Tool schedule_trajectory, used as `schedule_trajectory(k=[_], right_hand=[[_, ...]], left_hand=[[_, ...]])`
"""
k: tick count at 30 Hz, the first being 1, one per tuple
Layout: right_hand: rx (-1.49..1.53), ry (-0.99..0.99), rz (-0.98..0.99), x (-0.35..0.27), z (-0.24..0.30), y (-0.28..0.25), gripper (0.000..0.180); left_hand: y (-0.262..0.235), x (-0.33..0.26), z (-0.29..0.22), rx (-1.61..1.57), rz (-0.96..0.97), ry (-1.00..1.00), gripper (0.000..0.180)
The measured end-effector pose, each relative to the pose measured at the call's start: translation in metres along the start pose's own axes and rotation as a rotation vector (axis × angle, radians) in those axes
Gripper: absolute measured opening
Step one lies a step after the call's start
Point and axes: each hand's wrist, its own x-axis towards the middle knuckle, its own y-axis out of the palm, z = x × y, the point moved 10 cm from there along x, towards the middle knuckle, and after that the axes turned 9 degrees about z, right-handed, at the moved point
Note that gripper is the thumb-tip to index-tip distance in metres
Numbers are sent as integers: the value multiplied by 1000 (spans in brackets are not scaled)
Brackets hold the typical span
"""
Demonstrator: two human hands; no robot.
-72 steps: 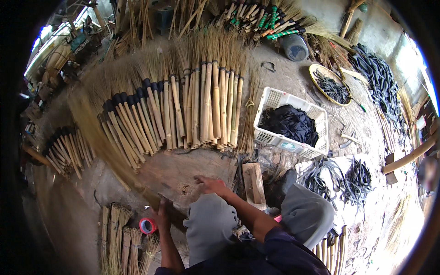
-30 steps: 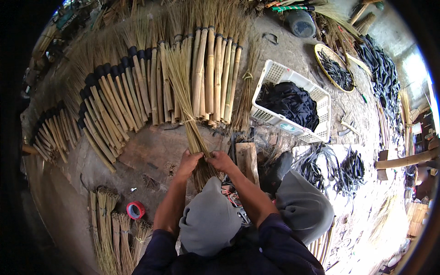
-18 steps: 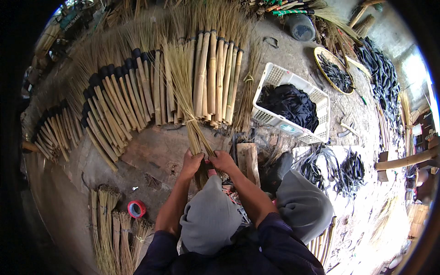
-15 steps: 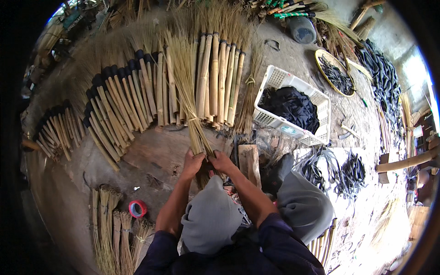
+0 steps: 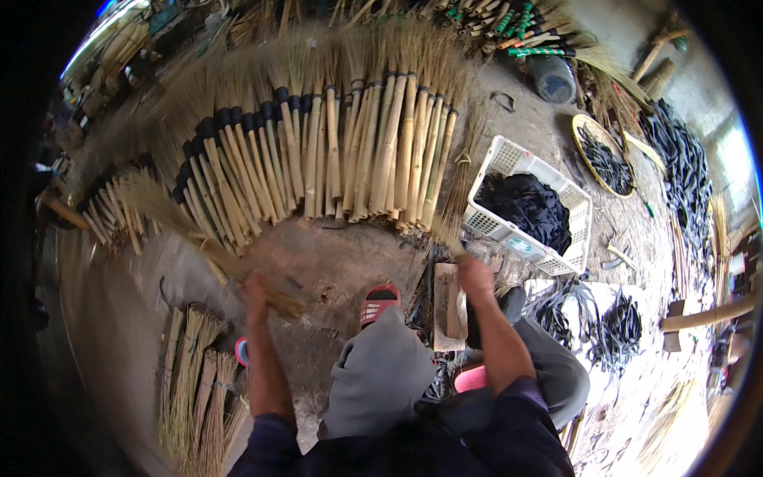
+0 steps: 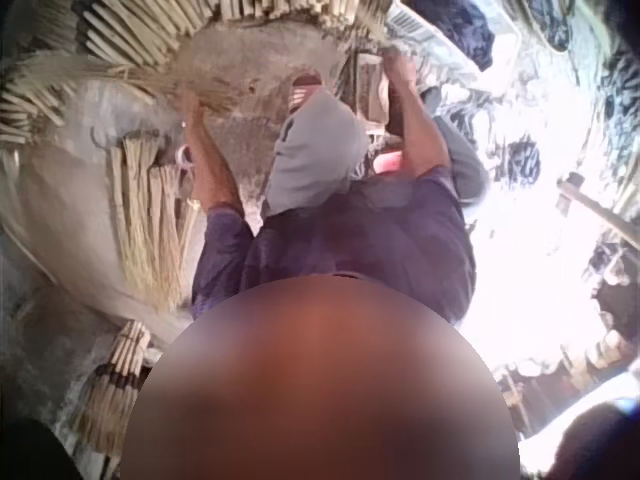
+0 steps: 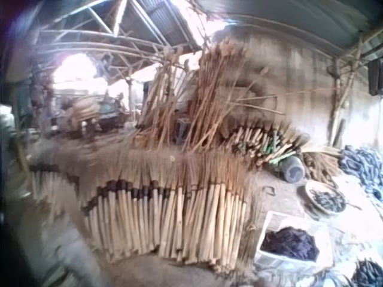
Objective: The person sits on the floor and assembles brooms by binding straw bristles to wooden handles using black straps. They repeatedly wrap and tighten the straps around the bristle base, then place finished brooms aside.
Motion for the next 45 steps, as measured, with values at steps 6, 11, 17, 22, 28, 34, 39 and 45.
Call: schedule_trajectory(k=[6, 11, 17, 22, 28, 34, 39, 45], right_hand=[[598, 231, -85, 10, -69, -8, 58], [663, -34, 269, -14, 57, 62, 40], [254, -558, 633, -65, 218, 119, 51], [271, -507, 210, -27, 193, 63, 65], [491, -174, 322, -13, 89, 89, 44], [618, -138, 171, -21, 72, 104, 46], [333, -299, 97, -13, 121, 116, 46], [269, -332, 522, -15, 147, 143, 44]], left_hand=[[-77, -106, 86, 639, -97, -336, 45], [20, -187, 64, 669, 425, -454, 74], [185, -111, -112, -731, 679, -20, 47], [207, -39, -124, -356, 298, 39, 49], [232, -12, -9, 14, 131, -50, 50], [248, -6, 56, 265, 275, -239, 54], [301, -65, 7, -282, 666, -272, 55], [324, -118, -66, -375, 820, -305, 53]])
